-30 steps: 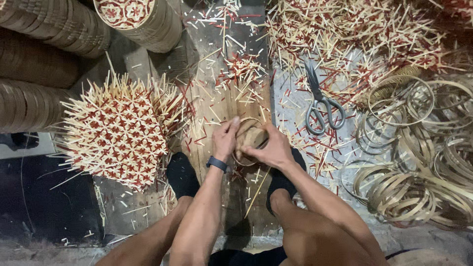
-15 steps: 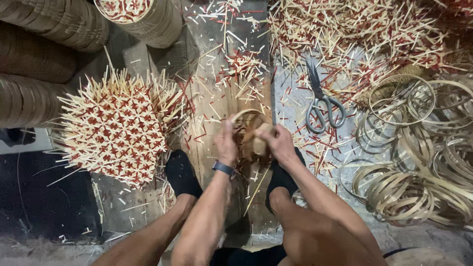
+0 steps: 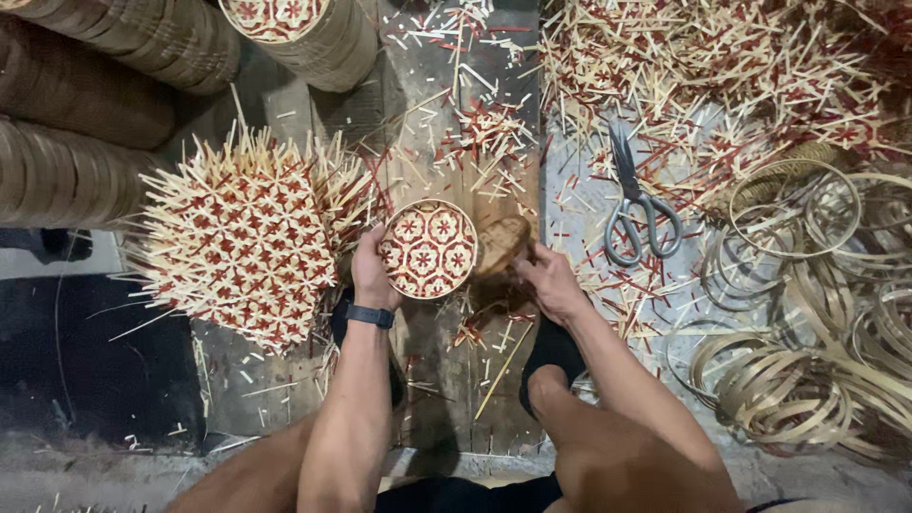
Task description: The person weaves a small, round, patterned basket using natural fibers. They use shears to trim excess material and a wooden block to shape the basket. The person then stacks the finished basket with others.
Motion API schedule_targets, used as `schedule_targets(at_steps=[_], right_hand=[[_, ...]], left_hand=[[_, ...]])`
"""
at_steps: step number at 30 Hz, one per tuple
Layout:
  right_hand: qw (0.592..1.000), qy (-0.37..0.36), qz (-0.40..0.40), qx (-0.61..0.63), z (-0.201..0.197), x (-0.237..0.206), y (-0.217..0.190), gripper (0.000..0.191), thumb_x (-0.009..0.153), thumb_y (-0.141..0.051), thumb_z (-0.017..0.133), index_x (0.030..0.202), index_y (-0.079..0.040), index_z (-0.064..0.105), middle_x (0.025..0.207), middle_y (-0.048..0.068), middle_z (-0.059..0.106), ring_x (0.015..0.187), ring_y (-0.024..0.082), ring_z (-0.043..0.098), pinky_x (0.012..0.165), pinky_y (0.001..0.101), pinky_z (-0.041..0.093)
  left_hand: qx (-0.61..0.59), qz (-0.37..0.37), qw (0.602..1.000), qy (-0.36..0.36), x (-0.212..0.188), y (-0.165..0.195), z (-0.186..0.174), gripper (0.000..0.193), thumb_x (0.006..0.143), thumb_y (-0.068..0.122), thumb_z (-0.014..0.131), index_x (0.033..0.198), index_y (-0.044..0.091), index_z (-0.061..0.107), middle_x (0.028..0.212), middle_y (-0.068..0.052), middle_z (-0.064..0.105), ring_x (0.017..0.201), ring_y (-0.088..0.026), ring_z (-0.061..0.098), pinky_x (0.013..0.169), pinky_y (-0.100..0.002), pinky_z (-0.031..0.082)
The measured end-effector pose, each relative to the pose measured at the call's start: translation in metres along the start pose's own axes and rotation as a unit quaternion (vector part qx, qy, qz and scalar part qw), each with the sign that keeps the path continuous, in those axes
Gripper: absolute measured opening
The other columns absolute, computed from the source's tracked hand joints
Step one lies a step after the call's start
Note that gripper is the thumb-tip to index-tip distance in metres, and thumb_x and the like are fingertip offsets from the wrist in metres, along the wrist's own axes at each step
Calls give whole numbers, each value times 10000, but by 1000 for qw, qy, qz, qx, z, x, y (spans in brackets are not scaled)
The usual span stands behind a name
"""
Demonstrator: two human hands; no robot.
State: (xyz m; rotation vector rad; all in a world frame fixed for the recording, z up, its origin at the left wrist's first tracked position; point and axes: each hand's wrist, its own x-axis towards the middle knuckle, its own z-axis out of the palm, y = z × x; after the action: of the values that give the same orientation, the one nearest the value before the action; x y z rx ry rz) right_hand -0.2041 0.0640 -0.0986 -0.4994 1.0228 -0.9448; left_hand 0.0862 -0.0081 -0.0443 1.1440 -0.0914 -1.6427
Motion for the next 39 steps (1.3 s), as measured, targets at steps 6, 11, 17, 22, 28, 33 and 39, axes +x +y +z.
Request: schedule_targets(at_steps=[6, 11, 17, 22, 28, 33, 39], right_hand=[[988, 145, 53, 22, -12, -43, -40, 522, 970, -364, 559, 1355, -12, 588, 1063, 130, 757, 872, 233, 754, 657, 354, 658], [950, 205, 10, -234, 15, -41, -40, 464, 940, -296, 674, 1286, 12, 657, 1103, 126, 722, 913, 234, 737, 686, 327, 648], [808, 225, -111, -534, 26, -21, -29, 304, 991, -278, 734, 1174, -43, 798, 883, 173, 716, 794, 224, 665, 695, 333, 519], [931, 153, -77, -323, 20, -16, -30, 310, 897, -165, 774, 1159, -3, 743, 843, 57, 738, 705, 97, 644, 624, 237, 534], [966, 177, -32, -188, 23, -12, -21, 249, 920, -130, 736, 1109, 30, 725, 816, 65, 736, 657, 99, 680, 560, 238, 567], [961, 194, -8, -196, 24, -13, -18, 253, 914, -128, 745, 1088, 55, 728, 803, 83, 740, 649, 103, 699, 576, 248, 600], [965, 188, -17, -180, 25, -16, -14, 257, 919, -135, 738, 1095, 52, 721, 823, 80, 735, 665, 101, 698, 569, 250, 598]], left_hand=[[-8, -36, 999, -17, 4, 2, -5, 252, 1021, 188, 539, 1134, -20, 625, 1079, -149, 737, 950, -258, 738, 895, -410, 614], [-6, -65, 998, 3, 7, -8, 4, 205, 1010, 173, 619, 1095, -9, 656, 1030, -135, 747, 914, -244, 733, 851, -396, 615], [188, -25, 982, 5, 12, -34, 19, 332, 936, 204, 717, 1175, -27, 714, 1085, -130, 764, 955, -197, 732, 843, -309, 601], [409, 86, 908, 22, 12, -40, 21, 393, 890, 244, 824, 1206, 16, 773, 1105, -129, 796, 957, -175, 717, 820, -258, 576], [493, -29, 869, -14, -2, -16, -10, 447, 809, 258, 864, 1196, 48, 783, 965, -118, 803, 735, -178, 621, 659, -304, 513], [610, 101, 786, 1, -6, -21, -7, 377, 854, 309, 845, 1097, 24, 807, 922, -96, 811, 777, -116, 742, 719, -259, 582], [545, -29, 837, -29, -18, -11, -14, 344, 895, 269, 771, 1163, 52, 764, 916, -131, 791, 700, -147, 696, 615, -275, 567]])
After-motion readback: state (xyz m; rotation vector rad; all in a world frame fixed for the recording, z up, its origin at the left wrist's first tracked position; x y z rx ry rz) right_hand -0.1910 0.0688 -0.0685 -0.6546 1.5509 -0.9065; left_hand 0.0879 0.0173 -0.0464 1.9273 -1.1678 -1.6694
